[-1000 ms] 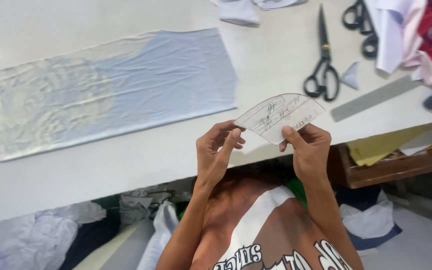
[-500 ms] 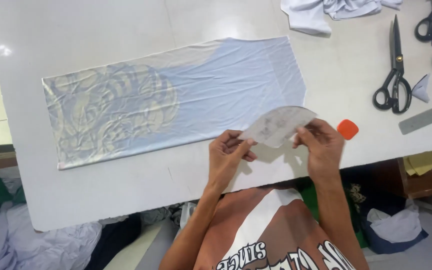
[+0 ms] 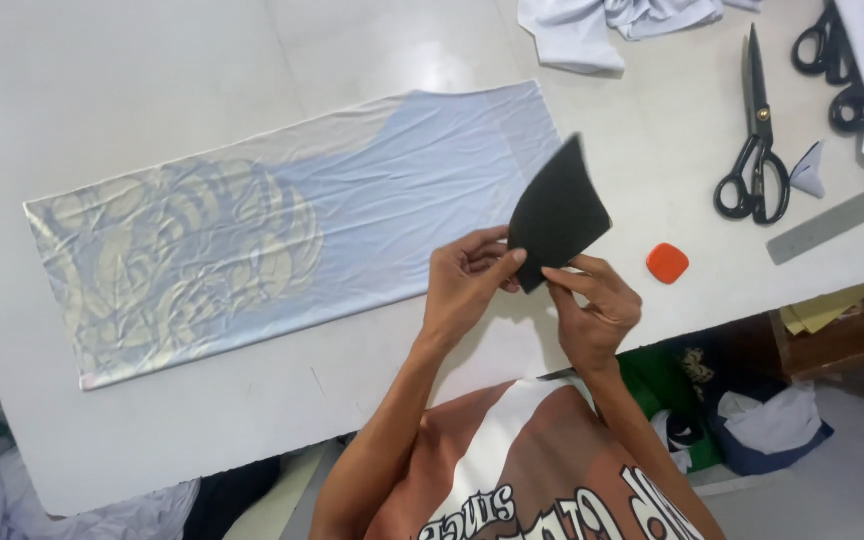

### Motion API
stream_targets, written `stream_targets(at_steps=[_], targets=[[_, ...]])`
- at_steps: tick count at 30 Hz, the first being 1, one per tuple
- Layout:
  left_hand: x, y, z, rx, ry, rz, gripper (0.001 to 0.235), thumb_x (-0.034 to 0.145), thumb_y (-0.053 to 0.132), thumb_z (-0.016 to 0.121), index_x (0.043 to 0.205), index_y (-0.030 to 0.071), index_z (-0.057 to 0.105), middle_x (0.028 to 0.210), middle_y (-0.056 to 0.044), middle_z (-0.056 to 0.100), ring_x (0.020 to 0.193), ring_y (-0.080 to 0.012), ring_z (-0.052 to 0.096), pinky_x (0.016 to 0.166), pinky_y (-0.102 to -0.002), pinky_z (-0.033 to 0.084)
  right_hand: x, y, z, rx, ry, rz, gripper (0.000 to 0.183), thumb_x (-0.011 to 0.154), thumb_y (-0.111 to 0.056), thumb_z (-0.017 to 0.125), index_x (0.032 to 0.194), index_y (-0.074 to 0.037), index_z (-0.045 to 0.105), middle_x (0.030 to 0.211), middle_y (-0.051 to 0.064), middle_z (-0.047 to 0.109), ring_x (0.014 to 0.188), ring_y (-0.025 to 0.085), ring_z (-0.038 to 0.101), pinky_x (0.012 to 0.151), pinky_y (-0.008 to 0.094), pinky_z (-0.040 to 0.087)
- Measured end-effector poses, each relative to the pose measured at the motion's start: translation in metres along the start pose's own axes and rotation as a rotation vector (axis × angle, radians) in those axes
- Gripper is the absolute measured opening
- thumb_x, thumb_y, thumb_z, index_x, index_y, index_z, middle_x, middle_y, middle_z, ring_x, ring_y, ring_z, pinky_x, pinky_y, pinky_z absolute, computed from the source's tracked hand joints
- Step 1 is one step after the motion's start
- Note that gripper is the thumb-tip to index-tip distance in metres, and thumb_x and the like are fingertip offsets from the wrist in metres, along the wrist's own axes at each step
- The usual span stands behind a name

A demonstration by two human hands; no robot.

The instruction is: Cutting fabric pieces using a paper pattern and scissors on a cutting table.

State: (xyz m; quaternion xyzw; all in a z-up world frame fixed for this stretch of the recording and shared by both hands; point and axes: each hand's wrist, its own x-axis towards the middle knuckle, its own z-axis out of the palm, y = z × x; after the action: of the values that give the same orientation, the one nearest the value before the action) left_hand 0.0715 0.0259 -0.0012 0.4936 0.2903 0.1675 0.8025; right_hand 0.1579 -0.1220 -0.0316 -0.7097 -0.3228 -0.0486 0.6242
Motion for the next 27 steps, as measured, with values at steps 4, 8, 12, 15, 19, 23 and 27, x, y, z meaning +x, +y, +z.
stream_targets(at_steps=[4,8,12,15,19,23,27], targets=[[0.025,0.01,-0.012,0.182,0.025,0.022,0.036,0.084,0.006,0.084,0.116,-0.005,0.073,0.088,-0.019,0.074,0.062,-0.0192,0.073,0.057,-0.031,0.066,0.009,0.002,-0.009,-0.069,-0.034,0.03,0.026,0.082,0.021,0.076,0.094,0.0,0.083,0.092,0.021,0.076,0.072,0.027,0.072,0.059,0.036,0.058],[0.046,0.012,-0.029,0.514,-0.028,0.077,0.03,0.083,0.001,0.079,0.112,-0.002,0.075,0.083,-0.018,0.073,0.051,-0.0189,0.07,0.049,-0.029,0.063,0.008,0.031,-0.047,-0.285,0.028,0.012,0.024,0.088,0.019,0.069,0.092,-0.001,0.082,0.091,0.017,0.076,0.072,0.027,0.069,0.064,0.035,0.053],[0.051,0.019,-0.032,0.609,-0.107,0.086,0.031,0.084,-0.003,0.077,0.115,-0.004,0.074,0.085,-0.021,0.073,0.056,-0.0228,0.072,0.051,-0.032,0.062,0.005,0.041,-0.06,-0.297,0.032,0.092,0.024,0.09,0.02,0.067,0.095,0.001,0.082,0.089,0.017,0.075,0.067,0.021,0.063,0.062,0.033,0.052],[0.051,0.018,-0.032,0.661,-0.133,0.101,0.031,0.085,-0.004,0.077,0.116,-0.007,0.074,0.085,-0.022,0.072,0.054,-0.0187,0.068,0.052,-0.031,0.061,0.003,0.045,-0.06,-0.274,0.032,0.157,0.022,0.092,0.018,0.067,0.096,0.002,0.082,0.088,0.017,0.074,0.068,0.02,0.063,0.059,0.034,0.051],[0.052,0.014,-0.032,0.683,-0.122,0.081,0.033,0.084,0.0,0.079,0.117,-0.005,0.074,0.086,-0.021,0.072,0.059,-0.0204,0.07,0.05,-0.029,0.062,0.003,0.046,-0.059,-0.298,0.009,0.151,0.023,0.091,0.018,0.066,0.097,0.002,0.082,0.088,0.017,0.074,0.068,0.019,0.062,0.057,0.032,0.05],[0.049,0.014,-0.032,0.691,-0.12,0.057,0.033,0.085,0.003,0.08,0.117,-0.005,0.075,0.087,-0.019,0.072,0.06,-0.0185,0.07,0.053,-0.027,0.062,0.003,0.049,-0.059,-0.318,-0.008,0.159,0.023,0.091,0.018,0.065,0.097,0.002,0.081,0.089,0.017,0.074,0.069,0.019,0.061,0.056,0.032,0.048],[0.047,0.015,-0.031,0.623,-0.09,0.026,0.032,0.084,0.003,0.08,0.114,-0.005,0.075,0.085,-0.018,0.073,0.057,-0.0146,0.069,0.054,-0.026,0.064,0.003,0.051,-0.059,-0.305,-0.003,0.155,0.023,0.092,0.017,0.066,0.097,0.0,0.081,0.09,0.015,0.074,0.071,0.02,0.064,0.057,0.031,0.049]])
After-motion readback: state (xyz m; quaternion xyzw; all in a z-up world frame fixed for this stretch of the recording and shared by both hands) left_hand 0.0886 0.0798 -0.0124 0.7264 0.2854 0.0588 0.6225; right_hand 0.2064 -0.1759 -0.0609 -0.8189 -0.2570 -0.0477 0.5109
